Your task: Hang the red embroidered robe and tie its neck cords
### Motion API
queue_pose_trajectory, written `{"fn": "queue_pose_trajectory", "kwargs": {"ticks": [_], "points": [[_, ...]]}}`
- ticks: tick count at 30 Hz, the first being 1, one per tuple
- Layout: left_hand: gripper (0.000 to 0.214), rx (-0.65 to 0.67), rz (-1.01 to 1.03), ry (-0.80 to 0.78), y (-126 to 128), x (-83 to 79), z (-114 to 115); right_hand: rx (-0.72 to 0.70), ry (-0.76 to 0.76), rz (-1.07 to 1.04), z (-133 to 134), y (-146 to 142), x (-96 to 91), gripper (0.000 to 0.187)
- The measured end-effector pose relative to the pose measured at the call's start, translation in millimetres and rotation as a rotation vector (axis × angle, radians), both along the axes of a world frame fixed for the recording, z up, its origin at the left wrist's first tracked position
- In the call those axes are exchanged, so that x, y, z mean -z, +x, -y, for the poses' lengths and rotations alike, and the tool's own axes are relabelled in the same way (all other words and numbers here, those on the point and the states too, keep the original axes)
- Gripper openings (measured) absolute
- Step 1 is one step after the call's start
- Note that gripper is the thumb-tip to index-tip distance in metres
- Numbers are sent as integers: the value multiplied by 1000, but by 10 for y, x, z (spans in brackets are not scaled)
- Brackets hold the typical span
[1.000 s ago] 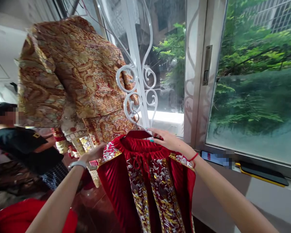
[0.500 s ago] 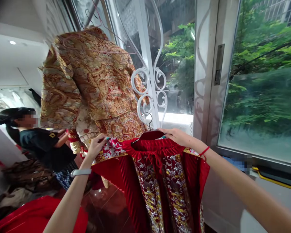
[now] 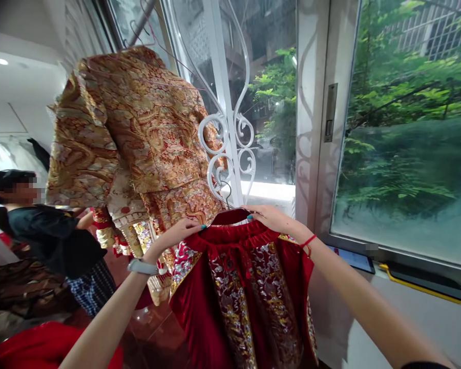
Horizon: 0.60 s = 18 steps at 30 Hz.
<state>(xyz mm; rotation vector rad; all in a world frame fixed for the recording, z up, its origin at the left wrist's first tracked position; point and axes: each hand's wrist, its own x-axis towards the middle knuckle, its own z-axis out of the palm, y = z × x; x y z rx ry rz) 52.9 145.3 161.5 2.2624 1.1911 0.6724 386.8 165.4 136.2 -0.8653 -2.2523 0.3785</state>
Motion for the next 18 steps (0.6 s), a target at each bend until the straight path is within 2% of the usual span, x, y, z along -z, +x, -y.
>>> {"fn": "queue_pose_trajectory", "kwargs": {"ticks": [2,3,7,11,15,18], "points": [[49,-2,63,-80,24,44,-9,48,35,19,48,-16,-17,43],[47,-47,120,-90,22,90,-13,63,40,30,71,-26,-29,43],[47,-295,291,28,41,304,-21,88,31,87,114,-59,-88,45],[45,-390,322,124,73,392,25,126,81,104,141,-58,-88,47],[39,-442,324,193,-37,473,223,166,144,137,243,-57,5,47],[40,-486,323,284,-87,613,435,290,163,198,283,-66,94,47]]}}
